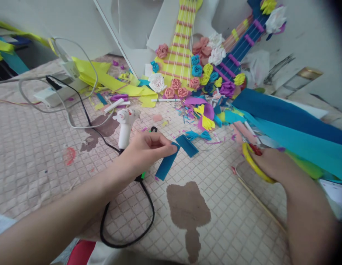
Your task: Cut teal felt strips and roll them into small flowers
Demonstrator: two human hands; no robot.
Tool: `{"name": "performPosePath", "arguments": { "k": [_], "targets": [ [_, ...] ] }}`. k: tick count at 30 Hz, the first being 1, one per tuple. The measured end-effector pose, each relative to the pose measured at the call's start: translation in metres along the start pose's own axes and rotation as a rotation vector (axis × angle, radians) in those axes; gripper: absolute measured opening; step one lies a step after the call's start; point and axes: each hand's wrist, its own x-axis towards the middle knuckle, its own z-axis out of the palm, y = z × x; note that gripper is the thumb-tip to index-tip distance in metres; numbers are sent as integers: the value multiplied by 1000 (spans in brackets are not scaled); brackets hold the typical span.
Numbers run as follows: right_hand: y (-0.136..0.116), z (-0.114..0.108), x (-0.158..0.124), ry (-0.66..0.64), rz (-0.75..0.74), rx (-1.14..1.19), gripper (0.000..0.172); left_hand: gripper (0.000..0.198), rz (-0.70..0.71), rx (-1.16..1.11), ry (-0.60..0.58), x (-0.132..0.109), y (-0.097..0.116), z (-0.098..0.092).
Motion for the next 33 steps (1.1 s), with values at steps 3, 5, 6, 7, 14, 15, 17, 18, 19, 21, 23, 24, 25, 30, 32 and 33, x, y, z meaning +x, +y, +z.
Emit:
{"name": "performPosePath", "arguments": {
  "k": [3,5,6,7,14,15,17,18,19,21,23,24,25,30,32,33],
  "targets": [
    [-3,10,-7,296,-40,-431,44,16,27,-18,-16,-1,-2,3],
    [-5,12,-14,274,-66,-615,47,15,60,-21,-40,-1,-4,4],
    [-5,11,-17,231,-58,-683,46,15,78,-20,-54,-1,-6,4],
    [-5,9,-21,181,-45,-731,45,15,95,-18,-68,-1,-8,5],
    [-46,19,-50,501,-81,-555,37,15,175,-30,-150,-3,-18,12],
    [-58,30,-54,454,-158,-388,32,15,184,-32,-159,-4,-18,13],
    [-80,56,-62,347,-365,-44,25,15,188,-19,-174,-5,-19,16],
    [-89,70,-65,199,-435,69,21,15,182,-8,-181,-7,-19,18],
    [-97,82,-69,70,-461,161,20,16,169,5,-191,-8,-19,19],
    [-107,102,-75,-54,-464,295,17,17,138,37,-220,-10,-19,22],
    [-110,113,-78,-72,-454,370,12,18,114,76,-251,-11,-20,23],
    [-109,115,-79,-71,-449,396,10,18,107,96,-262,-11,-21,24],
    [-109,116,-80,-70,-446,422,9,18,102,113,-268,-11,-21,24],
    [-106,114,-80,-130,-459,515,6,18,89,139,-262,-9,-24,25],
    [-107,115,-80,-136,-448,514,5,18,85,143,-272,-9,-25,26],
    [-107,115,-80,-135,-432,512,5,18,87,144,-276,-10,-26,26]
  ]
}}
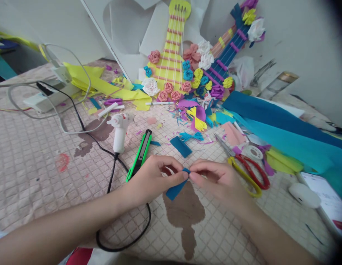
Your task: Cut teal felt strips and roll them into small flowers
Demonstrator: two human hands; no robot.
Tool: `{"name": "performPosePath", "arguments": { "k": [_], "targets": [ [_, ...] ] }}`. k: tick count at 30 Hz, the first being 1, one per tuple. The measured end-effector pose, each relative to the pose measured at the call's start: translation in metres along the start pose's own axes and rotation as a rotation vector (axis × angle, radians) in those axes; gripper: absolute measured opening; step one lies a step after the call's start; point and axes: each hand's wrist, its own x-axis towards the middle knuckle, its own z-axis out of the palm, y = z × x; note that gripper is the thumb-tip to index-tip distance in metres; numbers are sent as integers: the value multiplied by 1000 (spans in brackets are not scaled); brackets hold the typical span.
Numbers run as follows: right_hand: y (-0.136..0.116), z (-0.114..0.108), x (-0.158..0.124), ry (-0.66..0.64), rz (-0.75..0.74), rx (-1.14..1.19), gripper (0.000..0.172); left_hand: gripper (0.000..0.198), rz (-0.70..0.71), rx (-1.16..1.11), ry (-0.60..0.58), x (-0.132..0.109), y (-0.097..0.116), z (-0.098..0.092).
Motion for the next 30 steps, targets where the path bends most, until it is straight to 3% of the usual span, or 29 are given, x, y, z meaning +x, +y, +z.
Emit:
{"name": "performPosePath", "arguments": {
  "k": [3,6,8,10,15,19,24,30],
  "targets": [
    [0,0,0,9,60,12,6,13,62,8,61,-1,-2,2],
    [1,-1,1,28,106,13,7,10,274,161,194,-3,-2,3],
    [1,-2,2,34,130,1,8,5,430,299,202,-5,0,3],
    [2,-2,3,27,144,4,8,6,483,359,165,-7,1,2],
    [5,-1,3,-8,150,67,12,10,296,294,88,-9,0,4],
    [4,1,4,-22,164,103,15,14,194,83,9,-7,-2,8],
    [5,0,5,-59,178,146,14,20,56,-130,-9,-4,-2,8],
    [14,-6,6,-137,212,235,15,15,35,-108,28,-1,-2,4]
  ]
}}
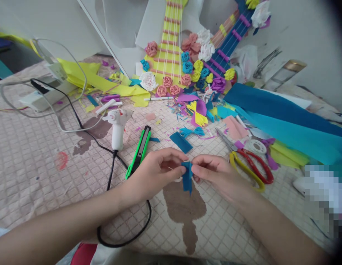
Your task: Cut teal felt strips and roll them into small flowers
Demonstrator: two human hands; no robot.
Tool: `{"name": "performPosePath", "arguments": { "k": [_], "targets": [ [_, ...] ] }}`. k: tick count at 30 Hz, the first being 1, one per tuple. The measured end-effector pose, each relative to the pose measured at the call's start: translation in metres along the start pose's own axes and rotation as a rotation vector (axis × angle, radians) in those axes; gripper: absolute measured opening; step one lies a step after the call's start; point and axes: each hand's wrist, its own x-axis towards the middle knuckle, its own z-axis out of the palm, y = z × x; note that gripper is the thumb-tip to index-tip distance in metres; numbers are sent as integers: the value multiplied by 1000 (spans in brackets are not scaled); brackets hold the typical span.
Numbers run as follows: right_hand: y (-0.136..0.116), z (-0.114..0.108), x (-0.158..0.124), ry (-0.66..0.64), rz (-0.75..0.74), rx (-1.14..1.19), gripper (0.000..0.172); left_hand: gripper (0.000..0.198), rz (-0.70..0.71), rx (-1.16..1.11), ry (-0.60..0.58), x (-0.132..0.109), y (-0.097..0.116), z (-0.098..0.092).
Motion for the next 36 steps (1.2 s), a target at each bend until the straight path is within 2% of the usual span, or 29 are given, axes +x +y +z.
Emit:
{"name": "performPosePath", "arguments": {
  "k": [2,6,9,14,18,21,24,28,36],
  "targets": [
    [0,-2,1,13,20,-36,15,16,47,117,36,0,-2,-2],
    [-2,-3,5,124,40,-285,15,19,184,452,71,0,-7,-5],
    [-1,-3,8,135,39,-412,15,19,253,684,71,0,-8,-6],
    [5,2,14,172,2,-529,11,16,296,965,39,-1,-6,-5],
    [7,7,19,191,-34,-647,9,16,256,1121,20,0,-7,-5],
    [7,10,21,220,-78,-749,8,16,229,1191,-4,1,-9,-6],
    [8,12,21,249,-131,-832,9,20,223,1224,-76,2,-10,-6],
    [8,13,19,271,-149,-868,8,23,178,1259,-148,3,-11,-5],
    [13,15,15,293,-231,-948,12,24,166,1242,-134,3,-12,-5]
  ]
}}
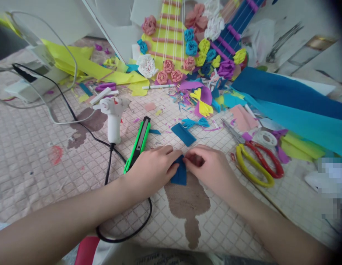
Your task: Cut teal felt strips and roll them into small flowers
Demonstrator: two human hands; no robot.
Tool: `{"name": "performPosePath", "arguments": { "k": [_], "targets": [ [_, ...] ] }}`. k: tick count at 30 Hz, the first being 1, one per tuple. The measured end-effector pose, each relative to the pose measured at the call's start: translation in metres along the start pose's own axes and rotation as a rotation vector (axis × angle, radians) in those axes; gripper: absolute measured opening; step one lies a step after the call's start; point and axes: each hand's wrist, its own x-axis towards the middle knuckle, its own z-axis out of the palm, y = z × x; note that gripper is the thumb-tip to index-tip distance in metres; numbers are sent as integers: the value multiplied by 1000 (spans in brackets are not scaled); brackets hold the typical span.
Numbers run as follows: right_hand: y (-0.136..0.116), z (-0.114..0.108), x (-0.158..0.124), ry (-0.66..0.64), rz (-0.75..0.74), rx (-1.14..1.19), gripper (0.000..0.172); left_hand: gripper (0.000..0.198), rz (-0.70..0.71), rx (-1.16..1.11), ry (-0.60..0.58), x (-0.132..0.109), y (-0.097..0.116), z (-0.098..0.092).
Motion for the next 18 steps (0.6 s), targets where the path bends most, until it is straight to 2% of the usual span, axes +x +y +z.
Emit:
{"name": "performPosePath", "arguments": {
  "k": [7,18],
  "targets": [
    [3,2,-3,-5,-88,-5,13,24,-2,-49,0,0,-1,2],
    [3,4,-4,-59,-128,-13,12,23,22,-37,0,0,-3,4]
  ]
}}
